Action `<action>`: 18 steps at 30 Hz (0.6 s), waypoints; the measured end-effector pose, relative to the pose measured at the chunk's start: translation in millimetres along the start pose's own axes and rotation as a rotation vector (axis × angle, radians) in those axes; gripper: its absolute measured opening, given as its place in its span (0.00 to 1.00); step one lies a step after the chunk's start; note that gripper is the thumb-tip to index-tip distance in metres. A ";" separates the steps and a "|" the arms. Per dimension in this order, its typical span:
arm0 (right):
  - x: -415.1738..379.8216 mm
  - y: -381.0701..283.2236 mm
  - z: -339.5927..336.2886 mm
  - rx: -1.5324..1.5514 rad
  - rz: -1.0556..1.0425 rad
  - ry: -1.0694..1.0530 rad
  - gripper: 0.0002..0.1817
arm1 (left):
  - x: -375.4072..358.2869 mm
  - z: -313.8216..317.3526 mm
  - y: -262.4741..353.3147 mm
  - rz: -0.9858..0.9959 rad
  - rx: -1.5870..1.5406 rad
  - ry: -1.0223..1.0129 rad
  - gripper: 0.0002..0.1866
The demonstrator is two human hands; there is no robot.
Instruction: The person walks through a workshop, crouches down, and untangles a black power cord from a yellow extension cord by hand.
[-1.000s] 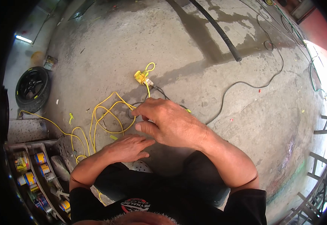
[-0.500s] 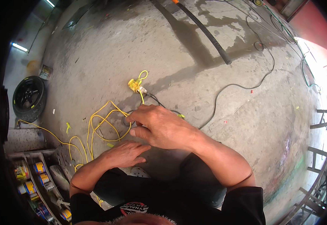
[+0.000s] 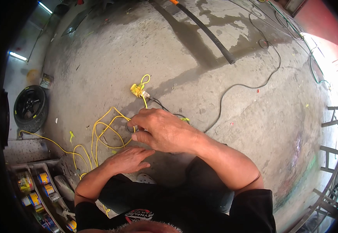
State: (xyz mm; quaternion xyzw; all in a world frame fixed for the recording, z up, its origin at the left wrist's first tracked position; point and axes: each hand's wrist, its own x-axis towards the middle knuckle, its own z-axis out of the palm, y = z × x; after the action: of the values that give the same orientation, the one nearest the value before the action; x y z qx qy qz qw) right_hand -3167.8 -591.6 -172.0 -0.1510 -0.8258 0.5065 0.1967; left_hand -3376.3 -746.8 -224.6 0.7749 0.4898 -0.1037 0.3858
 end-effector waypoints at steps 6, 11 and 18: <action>-0.7 -2.1 -0.6 -0.003 0.024 -0.007 0.20 | 0.5 4.6 -2.8 0.008 -0.001 0.018 0.27; -1.6 -1.8 -0.6 0.000 0.014 0.000 0.20 | 0.2 5.0 -1.8 0.002 0.004 0.019 0.26; -2.1 -3.5 -1.8 0.008 0.018 -0.005 0.20 | 0.5 7.4 -2.9 -0.002 0.002 0.015 0.28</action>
State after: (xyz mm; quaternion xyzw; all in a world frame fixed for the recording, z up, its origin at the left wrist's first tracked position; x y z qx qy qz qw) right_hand -3165.3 -592.7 -168.5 -0.1564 -0.8230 0.5118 0.1906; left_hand -3376.8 -751.0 -231.3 0.7756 0.4934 -0.0989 0.3812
